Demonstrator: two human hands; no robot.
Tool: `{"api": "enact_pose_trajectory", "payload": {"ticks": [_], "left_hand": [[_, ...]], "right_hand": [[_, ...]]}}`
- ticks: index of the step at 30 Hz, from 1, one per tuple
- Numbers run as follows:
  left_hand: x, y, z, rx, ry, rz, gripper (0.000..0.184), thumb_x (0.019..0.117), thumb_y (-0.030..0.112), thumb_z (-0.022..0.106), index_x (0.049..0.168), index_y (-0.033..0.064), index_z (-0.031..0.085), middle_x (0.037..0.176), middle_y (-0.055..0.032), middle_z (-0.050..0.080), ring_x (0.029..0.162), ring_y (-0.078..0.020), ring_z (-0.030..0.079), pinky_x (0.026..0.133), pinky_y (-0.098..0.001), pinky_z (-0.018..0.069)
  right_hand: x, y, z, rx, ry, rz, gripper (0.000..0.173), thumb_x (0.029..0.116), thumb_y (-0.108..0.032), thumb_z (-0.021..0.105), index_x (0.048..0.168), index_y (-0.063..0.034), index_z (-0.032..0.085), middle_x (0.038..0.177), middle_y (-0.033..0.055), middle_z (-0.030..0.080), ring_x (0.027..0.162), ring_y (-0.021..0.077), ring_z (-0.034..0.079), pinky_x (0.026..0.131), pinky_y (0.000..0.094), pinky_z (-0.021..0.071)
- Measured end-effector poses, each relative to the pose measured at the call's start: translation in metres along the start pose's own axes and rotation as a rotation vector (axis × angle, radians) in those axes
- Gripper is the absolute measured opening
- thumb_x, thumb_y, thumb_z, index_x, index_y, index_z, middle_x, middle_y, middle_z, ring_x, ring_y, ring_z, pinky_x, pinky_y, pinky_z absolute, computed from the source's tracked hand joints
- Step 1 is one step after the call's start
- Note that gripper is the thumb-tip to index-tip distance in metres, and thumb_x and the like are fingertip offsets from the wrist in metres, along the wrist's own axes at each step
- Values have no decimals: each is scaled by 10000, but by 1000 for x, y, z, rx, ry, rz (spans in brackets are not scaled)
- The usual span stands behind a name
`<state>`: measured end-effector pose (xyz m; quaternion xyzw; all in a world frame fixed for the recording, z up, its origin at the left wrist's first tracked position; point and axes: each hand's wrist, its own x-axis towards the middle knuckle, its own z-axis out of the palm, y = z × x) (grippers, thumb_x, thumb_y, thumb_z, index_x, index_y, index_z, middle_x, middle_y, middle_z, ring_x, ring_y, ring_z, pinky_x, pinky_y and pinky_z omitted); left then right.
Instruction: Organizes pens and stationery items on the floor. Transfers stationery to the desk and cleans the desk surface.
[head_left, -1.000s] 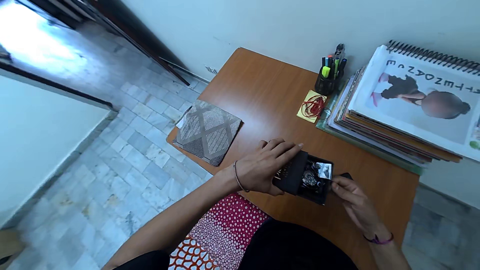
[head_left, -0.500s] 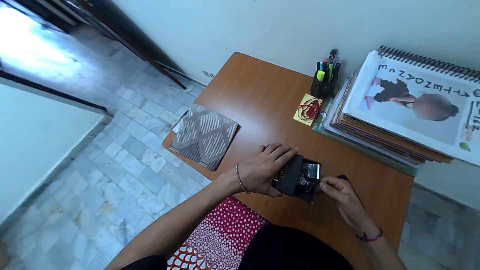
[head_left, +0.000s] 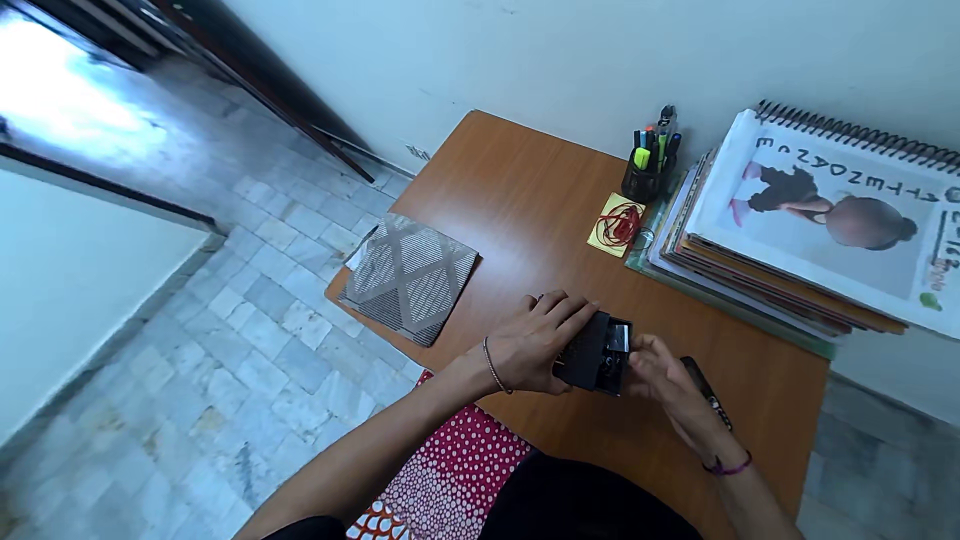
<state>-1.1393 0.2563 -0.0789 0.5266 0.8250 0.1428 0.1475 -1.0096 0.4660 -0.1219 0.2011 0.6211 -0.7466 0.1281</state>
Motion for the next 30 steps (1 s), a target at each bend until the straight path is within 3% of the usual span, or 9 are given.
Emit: {"api": "enact_pose_trajectory", "payload": {"ticks": [2, 5, 10, 15, 30], "left_hand": [[2, 0, 2, 1, -34, -16, 1071, 647, 418, 927, 1531, 42, 453, 1462, -165, 552, 1356, -383, 496, 910, -586, 490], [2, -3, 9, -15, -72, -32, 1065, 661, 403, 923, 1540, 45, 441, 1474, -164, 541, 1367, -381, 485, 914, -588, 486], [2, -13, 15, -48, -125, -33, 1078, 658, 372, 936, 1548, 40, 426, 1496, -173, 521, 1391, -389, 465, 928, -597, 480], [-2, -29, 14, -32, -124, -29, 1080, 654, 365, 944, 1546, 47, 425, 1495, -166, 520, 1390, -392, 466, 942, -600, 480], [-9, -38, 6, -18, -62, 45, 1087, 616, 354, 956, 1520, 20, 454, 1483, -173, 538, 1373, -380, 499, 973, -569, 491]], "right_hand": [[6, 1, 3, -67, 1, 11, 719, 905, -296, 692, 1464, -37, 320, 1160, 81, 684, 959, 142, 707, 778, 300, 598], [11, 6, 4, -77, 17, 39, 696, 929, -141, 688, 1537, -79, 354, 1135, 112, 716, 943, 159, 719, 804, 299, 593], [13, 6, 9, -85, 10, 73, 758, 947, -85, 668, 1604, -104, 292, 1166, 150, 695, 975, 189, 708, 834, 324, 588], [11, 9, -1, -117, 46, 15, 675, 917, -125, 686, 1544, -121, 433, 1096, 119, 730, 930, 181, 726, 805, 319, 605], [8, -1, 0, -115, 41, -15, 632, 902, -68, 687, 1499, -91, 481, 1094, 115, 737, 952, 176, 730, 838, 307, 602]]}}
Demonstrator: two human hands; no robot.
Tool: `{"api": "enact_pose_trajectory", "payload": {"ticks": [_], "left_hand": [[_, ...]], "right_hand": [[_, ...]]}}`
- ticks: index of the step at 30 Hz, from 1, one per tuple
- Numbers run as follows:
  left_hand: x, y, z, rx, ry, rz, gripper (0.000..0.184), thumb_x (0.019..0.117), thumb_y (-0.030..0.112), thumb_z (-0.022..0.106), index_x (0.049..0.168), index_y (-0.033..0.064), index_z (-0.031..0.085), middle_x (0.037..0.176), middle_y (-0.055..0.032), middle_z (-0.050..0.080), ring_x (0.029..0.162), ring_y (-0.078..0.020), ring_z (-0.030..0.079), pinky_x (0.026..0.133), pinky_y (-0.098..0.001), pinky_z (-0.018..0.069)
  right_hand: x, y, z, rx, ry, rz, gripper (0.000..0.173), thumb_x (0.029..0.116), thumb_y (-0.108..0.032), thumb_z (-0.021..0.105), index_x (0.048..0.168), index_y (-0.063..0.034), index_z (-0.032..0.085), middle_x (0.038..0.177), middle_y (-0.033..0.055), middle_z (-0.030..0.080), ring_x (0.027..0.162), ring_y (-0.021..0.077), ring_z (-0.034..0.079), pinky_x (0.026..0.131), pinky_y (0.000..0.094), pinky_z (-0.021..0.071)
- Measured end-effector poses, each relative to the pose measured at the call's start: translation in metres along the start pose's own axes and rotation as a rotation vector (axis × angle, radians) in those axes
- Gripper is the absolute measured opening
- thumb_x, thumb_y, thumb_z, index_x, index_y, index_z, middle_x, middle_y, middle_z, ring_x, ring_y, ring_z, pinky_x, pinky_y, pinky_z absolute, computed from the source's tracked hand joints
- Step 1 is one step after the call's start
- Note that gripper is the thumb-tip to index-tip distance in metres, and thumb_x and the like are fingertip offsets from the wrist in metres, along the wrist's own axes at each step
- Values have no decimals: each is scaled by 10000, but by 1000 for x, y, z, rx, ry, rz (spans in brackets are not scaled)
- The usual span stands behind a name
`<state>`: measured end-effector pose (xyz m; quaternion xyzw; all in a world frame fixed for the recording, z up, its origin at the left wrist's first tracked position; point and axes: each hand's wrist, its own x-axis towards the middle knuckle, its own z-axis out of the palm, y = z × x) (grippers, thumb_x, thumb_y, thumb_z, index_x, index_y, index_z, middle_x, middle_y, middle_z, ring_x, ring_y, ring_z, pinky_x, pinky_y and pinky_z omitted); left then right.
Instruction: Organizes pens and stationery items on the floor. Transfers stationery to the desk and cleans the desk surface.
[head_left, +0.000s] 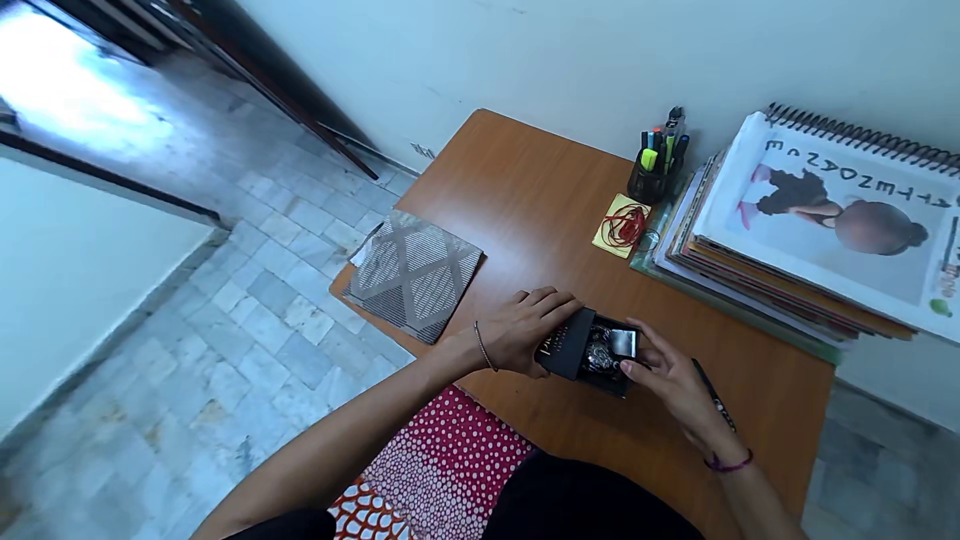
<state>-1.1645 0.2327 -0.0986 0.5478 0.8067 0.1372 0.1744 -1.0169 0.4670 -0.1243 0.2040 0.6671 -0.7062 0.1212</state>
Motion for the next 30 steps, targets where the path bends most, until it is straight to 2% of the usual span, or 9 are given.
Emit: {"api": "enact_pose_trajectory", "payload": {"ticks": [11, 17, 20, 24, 30], "left_hand": [[1, -1, 0, -25, 19, -8, 1081, 616, 347, 957, 1515, 19, 455, 1473, -176, 543, 1364, -391, 506, 904, -565, 530], [1, -5, 0, -35, 51, 22, 1086, 592, 311, 965, 1504, 1, 461, 1480, -185, 536, 1375, -394, 502, 943, -547, 542], [1, -8, 4, -88, 90, 33, 1085, 585, 304, 965, 1491, -24, 465, 1472, -212, 536, 1372, -408, 505, 1006, -503, 528], [1, -8, 7, -190, 86, 7, 1111, 593, 316, 964, 1502, -38, 434, 1486, -232, 513, 1391, -410, 481, 1085, -488, 468], [0, -6, 7, -298, 37, -58, 1121, 625, 295, 963, 1536, -22, 393, 1537, -231, 456, 1428, -403, 436, 1088, -514, 458]], "right_hand": [[-1, -3, -2, -11, 15, -13, 613, 910, -55, 690, 1490, -96, 496, 1084, 104, 747, 939, 157, 737, 837, 292, 606], [1, -10, -4, -80, 7, -35, 631, 902, -54, 695, 1498, -120, 499, 1122, 99, 739, 947, 156, 733, 831, 295, 603], [1, -22, -7, -152, -1, -38, 625, 917, -62, 705, 1503, -141, 503, 1145, 103, 736, 954, 168, 733, 841, 319, 601], [-1, -36, -8, -201, -2, -54, 639, 908, -70, 737, 1502, -122, 505, 1091, 91, 748, 915, 154, 733, 830, 315, 600], [0, -44, -11, -220, -21, -42, 655, 920, -96, 743, 1522, -123, 485, 1020, 83, 754, 863, 147, 727, 799, 315, 598]]}}
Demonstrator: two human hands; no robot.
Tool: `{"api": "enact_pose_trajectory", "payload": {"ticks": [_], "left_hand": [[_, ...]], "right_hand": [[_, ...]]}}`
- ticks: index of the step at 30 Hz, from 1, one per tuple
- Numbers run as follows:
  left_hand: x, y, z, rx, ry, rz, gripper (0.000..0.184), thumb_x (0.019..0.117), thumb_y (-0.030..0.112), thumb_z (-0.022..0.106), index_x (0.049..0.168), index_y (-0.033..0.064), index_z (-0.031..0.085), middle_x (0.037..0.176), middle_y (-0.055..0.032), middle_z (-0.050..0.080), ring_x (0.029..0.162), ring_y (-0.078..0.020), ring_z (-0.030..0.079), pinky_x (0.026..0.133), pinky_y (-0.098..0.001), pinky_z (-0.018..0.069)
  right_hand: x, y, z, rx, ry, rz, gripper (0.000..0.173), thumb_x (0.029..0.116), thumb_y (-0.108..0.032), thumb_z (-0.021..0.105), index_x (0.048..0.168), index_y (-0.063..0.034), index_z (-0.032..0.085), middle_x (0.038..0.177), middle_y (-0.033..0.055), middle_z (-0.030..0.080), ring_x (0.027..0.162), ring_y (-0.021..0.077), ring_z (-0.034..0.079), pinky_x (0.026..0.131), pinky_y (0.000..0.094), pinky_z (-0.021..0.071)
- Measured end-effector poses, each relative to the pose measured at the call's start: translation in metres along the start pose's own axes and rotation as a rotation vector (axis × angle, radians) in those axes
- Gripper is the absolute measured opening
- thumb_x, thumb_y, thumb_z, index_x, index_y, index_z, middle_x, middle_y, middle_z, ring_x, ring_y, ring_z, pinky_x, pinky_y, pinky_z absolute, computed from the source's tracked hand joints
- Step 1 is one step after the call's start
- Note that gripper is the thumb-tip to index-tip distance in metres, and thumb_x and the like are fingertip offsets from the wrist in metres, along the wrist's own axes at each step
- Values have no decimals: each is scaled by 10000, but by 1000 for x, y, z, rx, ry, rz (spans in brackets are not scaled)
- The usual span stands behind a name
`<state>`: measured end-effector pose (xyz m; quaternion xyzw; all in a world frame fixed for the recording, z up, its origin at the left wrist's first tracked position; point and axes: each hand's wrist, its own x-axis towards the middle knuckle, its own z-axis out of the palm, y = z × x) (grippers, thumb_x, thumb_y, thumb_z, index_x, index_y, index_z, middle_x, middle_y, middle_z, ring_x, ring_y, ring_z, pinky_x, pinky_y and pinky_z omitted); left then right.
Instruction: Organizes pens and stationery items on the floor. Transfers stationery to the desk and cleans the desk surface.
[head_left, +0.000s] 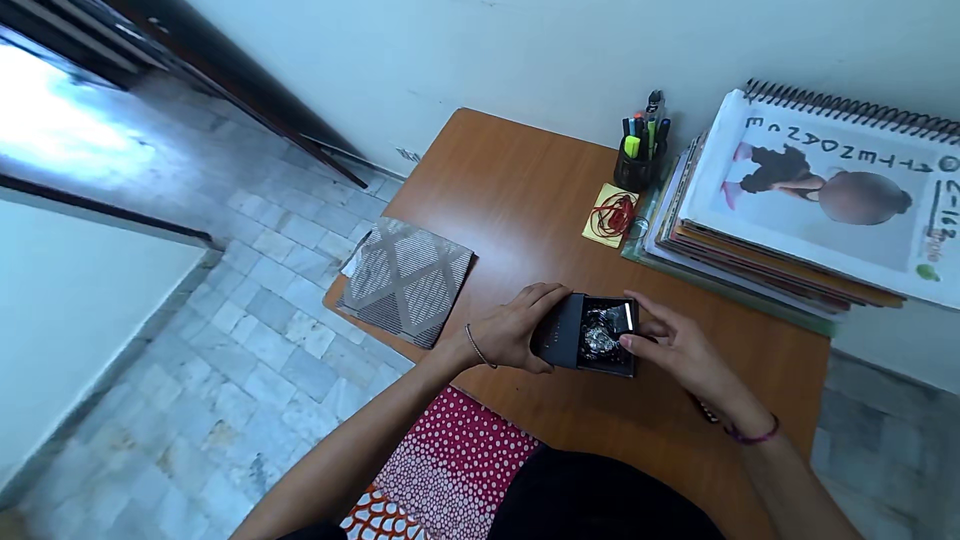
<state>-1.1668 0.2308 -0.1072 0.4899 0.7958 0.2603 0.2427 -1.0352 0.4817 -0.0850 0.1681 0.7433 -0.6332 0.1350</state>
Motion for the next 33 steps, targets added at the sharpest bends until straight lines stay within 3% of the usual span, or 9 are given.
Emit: {"api": "enact_pose_trajectory", "payload": {"ticks": [7, 16, 20, 28, 31, 33], "left_hand": [[0, 7, -4, -11, -25, -41, 1129, 636, 300, 965, 1548, -10, 378, 1537, -228, 447, 1416, -387, 451, 1035, -528, 495], [-1, 17, -7, 40, -9, -38, 1112, 642, 341, 947, 1541, -18, 400, 1518, -219, 483, 1408, -406, 452, 1070, -524, 467], [-1, 23, -10, 70, -12, -33, 1124, 644, 369, 933, 1549, -17, 390, 1508, -214, 491, 1387, -435, 451, 991, -603, 481], [-3, 29, -8, 153, 34, -9, 1111, 640, 381, 929, 1547, 5, 408, 1487, -194, 517, 1367, -434, 470, 932, -611, 504], [-3, 30, 0, 267, 163, 49, 1088, 600, 405, 920, 1506, 2, 473, 1430, -195, 568, 1300, -422, 539, 827, -579, 548], [-3, 36, 6, 318, 210, 51, 1076, 599, 413, 916, 1499, 6, 489, 1430, -188, 576, 1298, -413, 547, 823, -569, 553]], "right_hand": [[-1, -2, -1, 0, -4, 1, 660, 923, -97, 737, 1529, -128, 477, 1042, 97, 746, 871, 156, 720, 794, 322, 592], [-1, 7, -6, 119, -34, 5, 646, 935, -70, 698, 1536, -113, 463, 1058, 102, 735, 883, 143, 715, 794, 286, 592], [-2, 13, -11, 173, -73, 25, 657, 952, -79, 667, 1561, -128, 425, 1113, 93, 733, 918, 141, 719, 814, 278, 591], [-3, 19, -13, 171, -112, 26, 713, 955, -165, 673, 1597, -192, 363, 1197, 79, 712, 1007, 151, 710, 880, 298, 583], [-4, 13, -2, 99, 7, 42, 619, 1005, -190, 631, 1579, -194, 398, 1245, 105, 686, 1017, 171, 696, 881, 339, 569], [-2, 13, 10, 12, 166, 28, 510, 1020, -225, 630, 1509, -169, 499, 1144, 115, 705, 943, 188, 687, 820, 381, 558]]}}
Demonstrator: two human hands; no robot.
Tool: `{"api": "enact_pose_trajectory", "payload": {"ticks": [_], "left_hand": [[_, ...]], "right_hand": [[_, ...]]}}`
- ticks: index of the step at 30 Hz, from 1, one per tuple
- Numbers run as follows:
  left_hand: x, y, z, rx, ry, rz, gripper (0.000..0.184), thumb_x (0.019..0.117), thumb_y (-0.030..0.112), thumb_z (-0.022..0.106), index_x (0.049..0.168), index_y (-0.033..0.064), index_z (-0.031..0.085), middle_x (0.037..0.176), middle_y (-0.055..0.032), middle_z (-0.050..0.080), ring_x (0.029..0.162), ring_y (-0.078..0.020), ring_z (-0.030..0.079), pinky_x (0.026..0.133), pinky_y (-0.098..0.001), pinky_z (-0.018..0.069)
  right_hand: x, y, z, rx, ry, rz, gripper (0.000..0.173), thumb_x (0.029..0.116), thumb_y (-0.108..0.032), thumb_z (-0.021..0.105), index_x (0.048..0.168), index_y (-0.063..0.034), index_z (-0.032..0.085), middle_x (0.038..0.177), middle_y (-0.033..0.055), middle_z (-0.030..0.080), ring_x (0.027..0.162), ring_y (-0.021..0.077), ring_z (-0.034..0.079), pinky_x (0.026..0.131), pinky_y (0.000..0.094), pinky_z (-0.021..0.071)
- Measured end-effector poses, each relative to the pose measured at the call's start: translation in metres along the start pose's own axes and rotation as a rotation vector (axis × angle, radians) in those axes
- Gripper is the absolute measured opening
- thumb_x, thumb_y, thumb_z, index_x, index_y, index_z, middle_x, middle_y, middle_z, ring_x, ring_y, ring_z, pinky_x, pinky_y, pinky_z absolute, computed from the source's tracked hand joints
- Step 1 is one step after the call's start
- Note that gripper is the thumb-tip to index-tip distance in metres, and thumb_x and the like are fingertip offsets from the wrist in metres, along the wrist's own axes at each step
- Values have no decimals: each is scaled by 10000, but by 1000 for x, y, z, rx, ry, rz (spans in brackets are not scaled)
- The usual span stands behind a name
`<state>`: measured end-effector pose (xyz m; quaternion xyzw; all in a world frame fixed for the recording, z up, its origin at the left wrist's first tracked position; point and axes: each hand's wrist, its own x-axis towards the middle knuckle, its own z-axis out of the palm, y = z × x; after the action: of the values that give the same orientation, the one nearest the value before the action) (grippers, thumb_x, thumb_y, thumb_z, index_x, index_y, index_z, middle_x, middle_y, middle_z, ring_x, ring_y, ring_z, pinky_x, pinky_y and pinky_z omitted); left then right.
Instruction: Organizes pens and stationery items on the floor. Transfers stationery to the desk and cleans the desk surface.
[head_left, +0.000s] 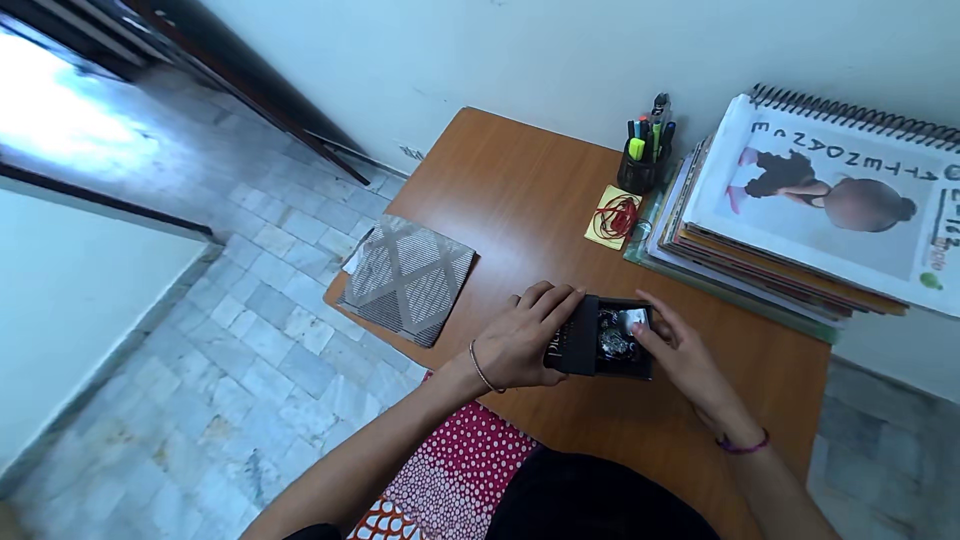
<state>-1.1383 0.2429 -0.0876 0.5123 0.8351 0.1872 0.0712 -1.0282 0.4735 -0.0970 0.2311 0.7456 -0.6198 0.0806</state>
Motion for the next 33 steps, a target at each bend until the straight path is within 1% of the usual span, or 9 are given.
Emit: {"api": "enact_pose_trajectory", "payload": {"ticks": [4, 8, 11, 15, 18, 20, 23, 27, 33], "left_hand": [[-1, 8, 7, 48, 53, -22, 1058, 595, 415, 914, 1489, 19, 508, 1429, -183, 583, 1272, -401, 572, 805, -560, 549], [-4, 8, 7, 39, 27, -65, 1071, 599, 413, 920, 1500, 22, 495, 1429, -181, 580, 1299, -406, 552, 821, -582, 542], [-4, 8, 7, 42, 38, -58, 1061, 603, 424, 907, 1494, 17, 501, 1419, -180, 588, 1293, -407, 557, 808, -578, 547], [-5, 5, 7, 58, 56, -46, 1049, 598, 427, 904, 1483, 18, 516, 1408, -176, 597, 1277, -398, 568, 809, -567, 545], [-6, 3, 7, 79, 54, -49, 1065, 582, 441, 908, 1482, 26, 518, 1406, -166, 599, 1273, -386, 572, 807, -557, 542], [-8, 3, 9, 98, 73, -38, 1058, 585, 454, 899, 1477, 26, 524, 1399, -163, 605, 1270, -382, 575, 799, -548, 544], [-8, 3, 12, 121, 128, -13, 1040, 591, 475, 874, 1467, 28, 534, 1384, -160, 613, 1248, -367, 590, 796, -534, 548], [-9, 2, 15, 137, 189, 4, 1019, 587, 470, 870, 1448, 28, 554, 1373, -161, 621, 1239, -360, 596, 780, -522, 553], [-10, 1, 13, 149, 235, -1, 1007, 600, 470, 860, 1442, 13, 552, 1361, -176, 625, 1223, -372, 605, 809, -538, 546]], "right_hand": [[2, 4, 13, -143, 137, -83, 509, 995, -219, 673, 1471, -119, 523, 1107, 156, 703, 926, 245, 689, 806, 459, 552], [0, 3, 9, -185, -57, 16, 912, 900, -132, 768, 1631, -181, 224, 1479, 190, 511, 1244, 322, 595, 1000, 508, 505], [-1, 4, 5, -153, -104, 32, 993, 871, -132, 795, 1643, -196, 174, 1547, 189, 440, 1303, 330, 553, 1032, 511, 486], [-5, 5, 7, -141, 42, -99, 815, 924, -226, 742, 1608, -157, 305, 1412, 172, 572, 1161, 278, 651, 941, 460, 552], [-9, 7, 11, -379, 238, -360, 484, 938, -181, 690, 1394, -57, 585, 1373, 173, 603, 1100, 310, 681, 874, 489, 582], [-6, 13, 11, -567, 269, -512, 323, 938, -173, 656, 1244, -80, 706, 1431, 188, 568, 1131, 364, 660, 868, 531, 566], [-4, 19, 14, -711, 283, -591, 298, 918, -153, 669, 1193, -56, 730, 1461, 222, 542, 1170, 426, 638, 891, 576, 549], [-9, 18, 19, -676, 340, -609, 123, 905, -113, 658, 987, -32, 700, 1354, 203, 594, 1108, 367, 651, 870, 488, 564], [-23, 24, 30, -595, 514, -666, 92, 877, -131, 651, 868, -72, 720, 1098, 165, 649, 997, 301, 633, 842, 367, 542]]}}
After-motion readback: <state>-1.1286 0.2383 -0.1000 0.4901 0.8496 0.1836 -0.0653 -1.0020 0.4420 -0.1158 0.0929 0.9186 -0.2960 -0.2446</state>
